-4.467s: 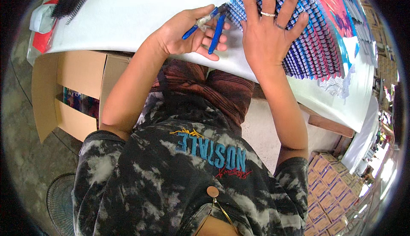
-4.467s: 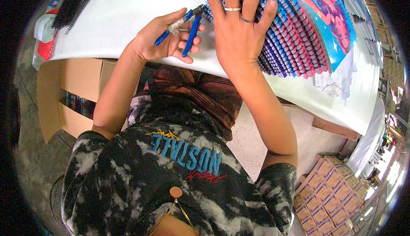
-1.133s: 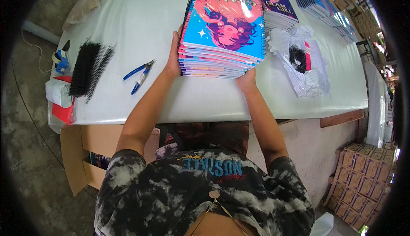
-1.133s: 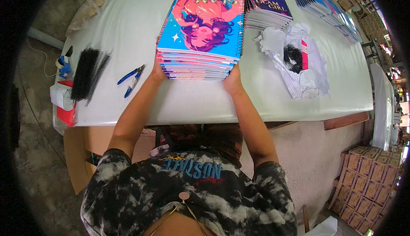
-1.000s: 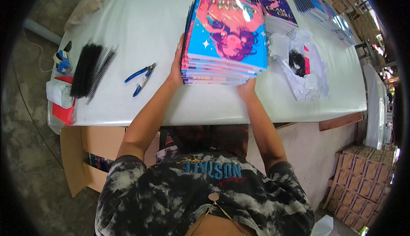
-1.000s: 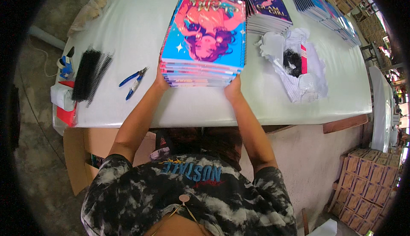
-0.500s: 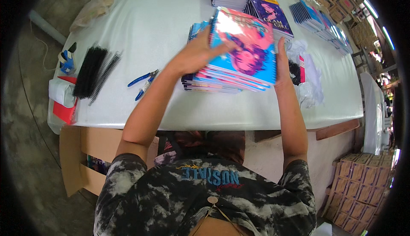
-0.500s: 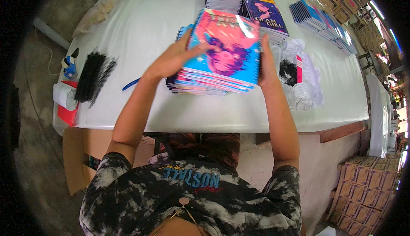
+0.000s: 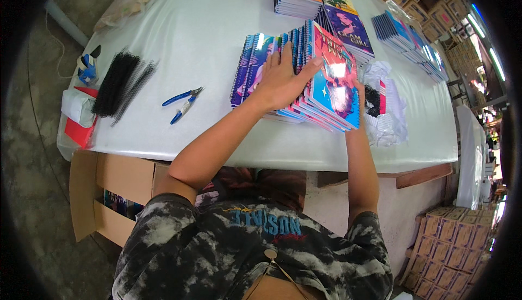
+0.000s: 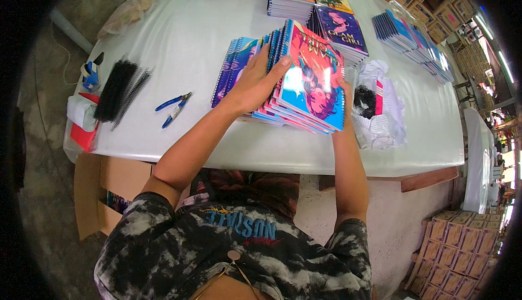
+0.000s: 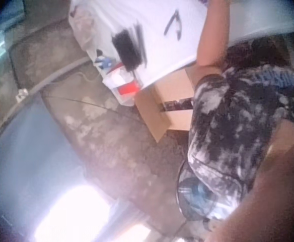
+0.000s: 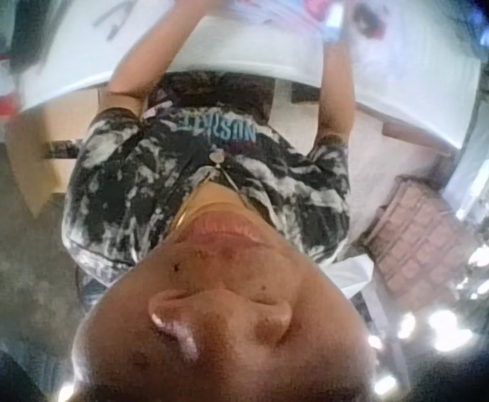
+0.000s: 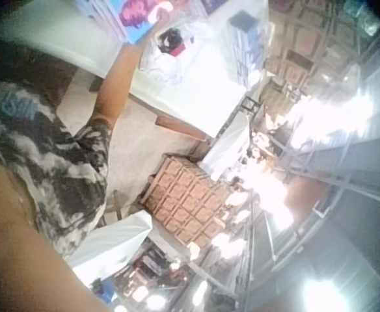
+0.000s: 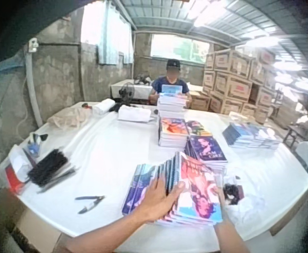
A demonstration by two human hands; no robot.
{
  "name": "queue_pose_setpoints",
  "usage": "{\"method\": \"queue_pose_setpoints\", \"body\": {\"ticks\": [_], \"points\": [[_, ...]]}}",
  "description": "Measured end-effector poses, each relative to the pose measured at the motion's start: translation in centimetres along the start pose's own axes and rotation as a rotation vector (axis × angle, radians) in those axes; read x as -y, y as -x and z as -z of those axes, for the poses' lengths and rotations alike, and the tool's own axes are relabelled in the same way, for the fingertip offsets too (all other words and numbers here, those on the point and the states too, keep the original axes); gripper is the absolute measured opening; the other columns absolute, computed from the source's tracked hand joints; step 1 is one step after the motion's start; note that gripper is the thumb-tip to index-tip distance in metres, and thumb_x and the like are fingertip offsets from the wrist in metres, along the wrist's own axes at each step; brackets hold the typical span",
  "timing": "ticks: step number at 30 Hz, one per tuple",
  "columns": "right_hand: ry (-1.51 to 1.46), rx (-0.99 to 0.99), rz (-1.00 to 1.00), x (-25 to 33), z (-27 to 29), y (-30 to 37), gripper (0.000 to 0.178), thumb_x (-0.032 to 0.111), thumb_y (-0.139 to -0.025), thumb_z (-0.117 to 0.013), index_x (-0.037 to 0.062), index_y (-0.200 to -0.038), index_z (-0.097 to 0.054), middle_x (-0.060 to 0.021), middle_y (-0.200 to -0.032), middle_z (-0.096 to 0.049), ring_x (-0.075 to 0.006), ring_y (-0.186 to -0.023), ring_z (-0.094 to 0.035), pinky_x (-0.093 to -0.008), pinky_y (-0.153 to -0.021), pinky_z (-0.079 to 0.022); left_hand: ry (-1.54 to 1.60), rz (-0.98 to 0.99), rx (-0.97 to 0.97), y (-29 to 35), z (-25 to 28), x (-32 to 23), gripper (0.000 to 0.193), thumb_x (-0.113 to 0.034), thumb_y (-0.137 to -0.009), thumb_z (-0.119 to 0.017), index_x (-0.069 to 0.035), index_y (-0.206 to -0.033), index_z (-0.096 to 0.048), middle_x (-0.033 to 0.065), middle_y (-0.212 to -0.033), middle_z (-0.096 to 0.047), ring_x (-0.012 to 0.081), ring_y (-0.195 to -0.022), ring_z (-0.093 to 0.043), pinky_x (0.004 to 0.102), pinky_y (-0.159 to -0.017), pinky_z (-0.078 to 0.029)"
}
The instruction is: The person inserts spiral bindings into notebooks and secures them with pliers. They handle multiple notebooks, aligning the spirals and crimping them to complete the assembly.
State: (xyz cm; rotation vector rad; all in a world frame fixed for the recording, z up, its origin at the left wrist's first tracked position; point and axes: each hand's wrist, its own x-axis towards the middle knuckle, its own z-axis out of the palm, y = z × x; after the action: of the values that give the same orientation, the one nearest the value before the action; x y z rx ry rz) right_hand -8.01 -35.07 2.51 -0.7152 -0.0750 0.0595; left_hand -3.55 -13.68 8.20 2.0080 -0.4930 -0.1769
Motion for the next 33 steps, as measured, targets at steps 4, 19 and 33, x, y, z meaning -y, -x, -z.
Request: {"method": "queue_pose_setpoints", "body": {"ticks": [4, 19, 33], "points": [[0.07, -0.073, 0.064, -0.7, -1.3, 0.4, 0.062, 0.034, -0.081, -0.049, 0.0005, -0.131, -0.035, -0.0185, -0.125, -0.049, -0.029, -0.107, -0.055, -0.041, -0.091, -0.045, 0.179, -0.07, 0.032, 0.0, 0.2, 0.6, 0.102, -0.058, -0.075, -0.055, 0.013, -0.136, -0.014, 0.0354, -0.134, -0.028, 0.0427, -0.127, -0.028, 0.0405, -0.106, -0.023], [0.645, -0.005, 0.724, 5.1, -10.7, -1.9, 0.075, 0.019, -0.062, -0.066, 0.0018, -0.129, -0.036, -0.0124, -0.121, -0.047, -0.0274, -0.11, -0.049, -0.0407, -0.096, -0.04, 0.488, -0.551, 0.062, -2.3, 9.9, -4.9, 0.069, -0.021, -0.069, -0.074, 0.003, -0.123, -0.038, 0.0138, -0.102, -0.059, 0.0191, -0.081, -0.062, 0.0307, -0.076, -0.052], [0.06, 0.239, 0.301, 3.8, -3.1, -3.6, 0.047, 0.013, -0.083, -0.062, 0.0002, -0.125, -0.045, -0.0106, -0.121, -0.054, -0.0205, -0.107, -0.055, -0.0359, -0.09, -0.045, 0.601, -0.265, 0.029, -1.4, 5.9, 3.0, 0.09, -0.017, -0.053, -0.086, -0.002, -0.125, -0.033, 0.0126, -0.116, -0.051, 0.021, -0.106, -0.053, 0.0351, -0.092, -0.044]]}}
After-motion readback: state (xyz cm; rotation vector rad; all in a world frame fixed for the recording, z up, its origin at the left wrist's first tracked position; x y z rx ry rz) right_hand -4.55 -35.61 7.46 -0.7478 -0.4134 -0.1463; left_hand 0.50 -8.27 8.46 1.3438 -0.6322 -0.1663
